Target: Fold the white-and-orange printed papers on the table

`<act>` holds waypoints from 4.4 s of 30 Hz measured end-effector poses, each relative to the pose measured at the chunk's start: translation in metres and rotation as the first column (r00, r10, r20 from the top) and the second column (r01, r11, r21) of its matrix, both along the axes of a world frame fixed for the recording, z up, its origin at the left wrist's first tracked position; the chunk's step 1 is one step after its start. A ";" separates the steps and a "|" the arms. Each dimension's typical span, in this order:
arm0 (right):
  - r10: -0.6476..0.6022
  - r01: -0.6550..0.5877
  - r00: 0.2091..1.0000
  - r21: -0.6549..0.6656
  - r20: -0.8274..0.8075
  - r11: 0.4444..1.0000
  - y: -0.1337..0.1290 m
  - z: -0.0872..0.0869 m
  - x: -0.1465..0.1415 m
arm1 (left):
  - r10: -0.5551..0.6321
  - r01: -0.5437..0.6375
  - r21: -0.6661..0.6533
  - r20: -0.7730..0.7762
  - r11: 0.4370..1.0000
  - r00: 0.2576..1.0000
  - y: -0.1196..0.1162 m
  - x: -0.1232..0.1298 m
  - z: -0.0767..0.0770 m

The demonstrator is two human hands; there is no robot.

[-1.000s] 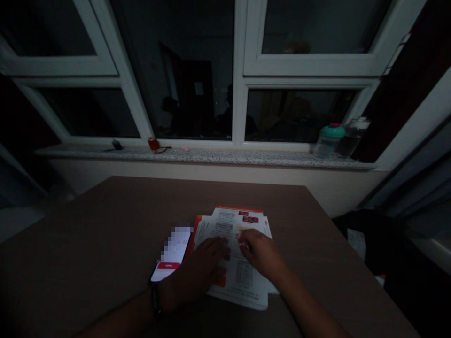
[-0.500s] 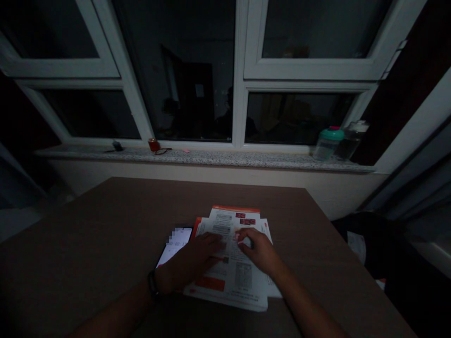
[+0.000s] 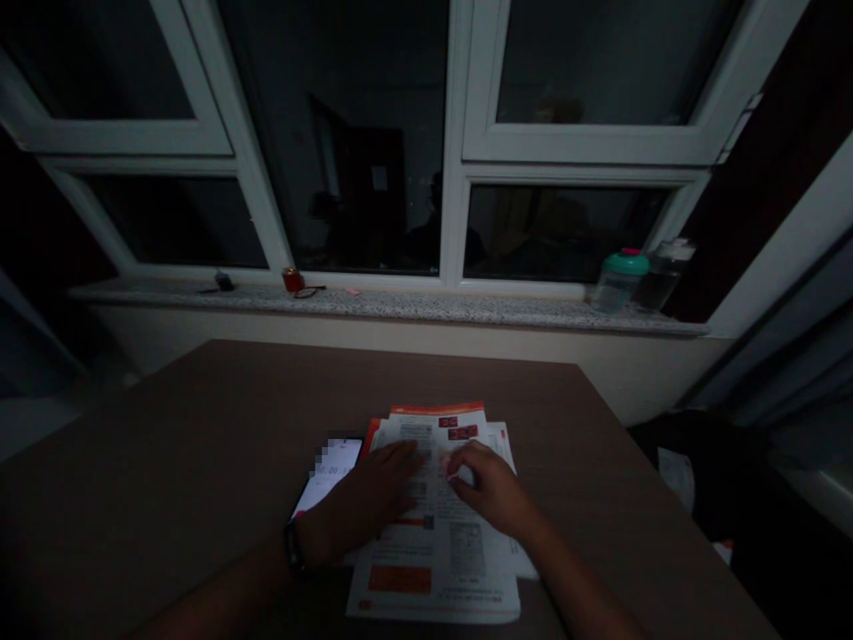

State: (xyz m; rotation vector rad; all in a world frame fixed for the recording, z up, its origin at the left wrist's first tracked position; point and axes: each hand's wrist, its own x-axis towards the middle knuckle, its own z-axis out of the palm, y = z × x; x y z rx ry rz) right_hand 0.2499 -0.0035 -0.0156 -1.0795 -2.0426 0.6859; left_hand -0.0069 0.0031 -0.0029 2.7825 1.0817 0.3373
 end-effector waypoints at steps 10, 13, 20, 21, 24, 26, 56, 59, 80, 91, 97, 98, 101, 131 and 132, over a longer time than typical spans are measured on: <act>-0.172 0.167 0.985 0.141 0.023 0.976 0.002 -0.003 0.001 | -0.014 0.014 0.007 -0.014 1.000 1.000 -0.005 -0.001 0.003; -0.235 0.232 0.972 0.109 0.010 0.966 0.004 -0.004 0.000 | -0.005 0.005 -0.011 -0.003 1.000 1.000 -0.006 -0.001 0.009; -0.294 0.291 0.955 0.083 0.027 0.953 0.005 -0.002 0.001 | 0.013 -0.015 -0.026 -0.058 1.000 0.998 -0.010 0.004 0.025; -0.301 0.298 0.953 0.077 0.025 0.951 0.005 -0.002 0.002 | 0.014 -0.016 -0.028 -0.060 0.999 0.998 -0.010 0.005 0.026; -0.305 0.304 0.952 0.056 0.014 0.951 0.005 -0.002 0.002 | 0.014 -0.016 -0.030 -0.073 0.999 0.997 -0.010 0.006 0.027; -0.303 0.302 0.953 0.050 0.007 0.952 0.005 -0.003 0.003 | 0.009 -0.011 -0.030 -0.083 0.999 0.997 -0.010 0.005 0.026; -0.339 0.328 0.927 -0.093 -0.160 0.940 0.004 -0.001 0.003 | -0.045 0.044 -0.052 -0.018 0.998 0.999 -0.013 0.004 0.015; -0.348 0.339 0.925 -0.085 -0.149 0.937 0.004 -0.002 0.004 | -0.071 0.070 -0.055 -0.003 0.996 0.998 -0.014 0.003 0.011; -0.314 0.323 0.938 -0.043 0.149 0.945 0.003 0.002 0.010 | -0.056 0.056 -0.004 -0.080 0.998 0.995 -0.018 0.008 0.024; -0.348 0.353 0.930 -0.023 0.117 0.936 0.004 0.001 0.008 | -0.066 0.067 0.000 -0.094 0.998 0.993 -0.017 0.008 0.023; -0.262 0.271 0.958 -0.073 0.114 0.960 0.003 0.005 0.008 | -0.065 0.064 -0.006 -0.090 0.998 0.994 -0.018 0.007 0.024; -0.256 0.264 0.960 -0.070 0.110 0.962 0.003 0.005 0.008 | -0.065 0.065 -0.005 -0.092 0.998 0.994 -0.018 0.007 0.024; -0.269 0.276 0.957 -0.057 0.111 0.959 0.003 0.005 0.009 | -0.071 0.070 -0.009 -0.092 0.998 0.993 -0.018 0.007 0.024; -0.425 0.420 0.869 0.076 0.253 0.904 0.001 -0.006 0.006 | -0.075 0.074 -0.070 -0.004 0.995 0.997 -0.016 0.003 0.015; -0.421 0.416 0.870 0.077 0.255 0.906 0.001 -0.005 0.006 | -0.075 0.074 -0.073 -0.004 0.995 0.997 -0.016 0.003 0.016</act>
